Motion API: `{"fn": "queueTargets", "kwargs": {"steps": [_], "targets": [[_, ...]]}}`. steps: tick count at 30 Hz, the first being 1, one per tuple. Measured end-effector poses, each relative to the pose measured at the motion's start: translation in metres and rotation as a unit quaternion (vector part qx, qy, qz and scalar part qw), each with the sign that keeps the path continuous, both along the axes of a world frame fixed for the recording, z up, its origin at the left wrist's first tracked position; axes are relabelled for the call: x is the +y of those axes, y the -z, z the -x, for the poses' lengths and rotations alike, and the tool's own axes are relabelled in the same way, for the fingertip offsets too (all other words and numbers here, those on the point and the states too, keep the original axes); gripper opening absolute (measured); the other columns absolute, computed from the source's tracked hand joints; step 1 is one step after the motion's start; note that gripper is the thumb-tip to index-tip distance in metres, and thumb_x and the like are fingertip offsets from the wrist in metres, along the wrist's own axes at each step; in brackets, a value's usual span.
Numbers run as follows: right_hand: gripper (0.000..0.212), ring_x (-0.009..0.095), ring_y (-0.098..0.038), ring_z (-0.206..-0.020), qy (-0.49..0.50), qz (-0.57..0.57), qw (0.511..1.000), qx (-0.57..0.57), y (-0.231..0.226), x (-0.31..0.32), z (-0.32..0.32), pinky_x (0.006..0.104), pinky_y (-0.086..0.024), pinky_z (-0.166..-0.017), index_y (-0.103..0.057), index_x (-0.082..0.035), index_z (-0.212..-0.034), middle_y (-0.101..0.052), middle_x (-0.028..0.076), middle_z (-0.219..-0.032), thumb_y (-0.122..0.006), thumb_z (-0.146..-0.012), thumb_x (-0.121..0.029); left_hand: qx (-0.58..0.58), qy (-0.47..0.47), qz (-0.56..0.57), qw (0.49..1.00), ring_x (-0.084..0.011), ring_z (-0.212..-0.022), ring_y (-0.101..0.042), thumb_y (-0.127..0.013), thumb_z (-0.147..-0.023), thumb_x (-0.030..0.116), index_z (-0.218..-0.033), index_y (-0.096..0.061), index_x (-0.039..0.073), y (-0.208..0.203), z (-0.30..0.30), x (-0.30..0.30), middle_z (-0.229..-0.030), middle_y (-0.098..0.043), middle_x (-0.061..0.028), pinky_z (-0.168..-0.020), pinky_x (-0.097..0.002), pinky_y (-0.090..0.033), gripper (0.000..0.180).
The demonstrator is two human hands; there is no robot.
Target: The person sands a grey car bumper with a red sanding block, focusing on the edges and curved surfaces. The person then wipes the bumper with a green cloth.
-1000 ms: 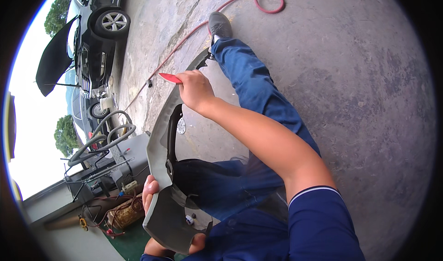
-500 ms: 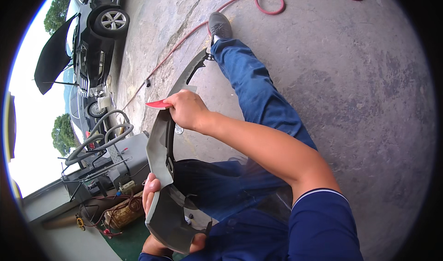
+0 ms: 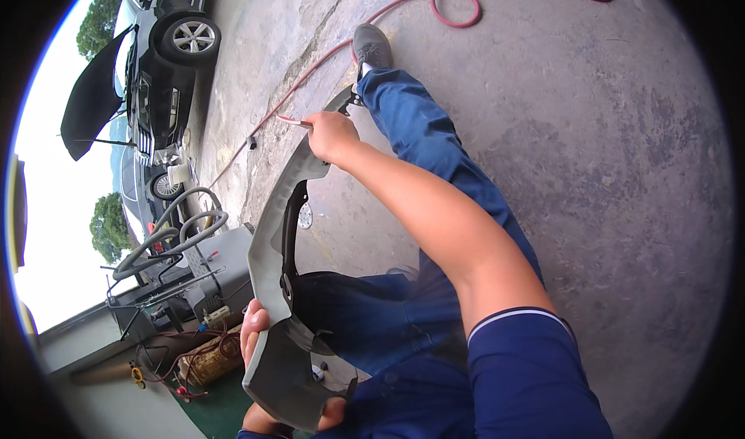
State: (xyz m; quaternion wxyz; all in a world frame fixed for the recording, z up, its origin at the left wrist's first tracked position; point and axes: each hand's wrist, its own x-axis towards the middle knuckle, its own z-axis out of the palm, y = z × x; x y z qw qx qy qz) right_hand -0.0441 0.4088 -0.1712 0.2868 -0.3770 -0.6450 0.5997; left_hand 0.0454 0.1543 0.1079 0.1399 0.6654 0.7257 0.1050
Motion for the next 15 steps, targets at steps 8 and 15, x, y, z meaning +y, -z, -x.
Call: {"fn": "queueTargets", "kwargs": {"steps": [8, 15], "targets": [[0.027, 0.037, -0.071, -0.101, -0.061, 0.029, 0.998, -0.002, -0.009, -0.020, 0.005, 0.0444, -0.056, -0.092, -0.079, -0.013, -0.107, -0.075, 0.017, -0.104, -0.059, -0.089, -0.015, -0.001, 0.022, 0.005, 1.000, -0.0410, -0.145, -0.037, -0.081, -0.062, 0.079, -0.154, -0.029, -0.006, 0.004, 0.006, -0.002, -0.154, -0.036, -0.0259, -0.120, -0.0532, -0.030, 0.136], [0.025, 0.039, -0.067, -0.096, -0.054, -0.056, 0.989, 0.126, -0.054, -0.064, -0.047, 0.0461, -0.053, -0.092, -0.079, -0.010, -0.108, -0.076, 0.014, -0.096, -0.063, -0.088, -0.012, -0.065, 0.087, -0.071, 0.991, -0.0524, -0.140, -0.041, -0.076, -0.081, 0.043, -0.152, -0.029, -0.014, 0.007, -0.003, 0.017, -0.148, -0.043, -0.0347, -0.117, -0.0623, -0.032, 0.103]]}}
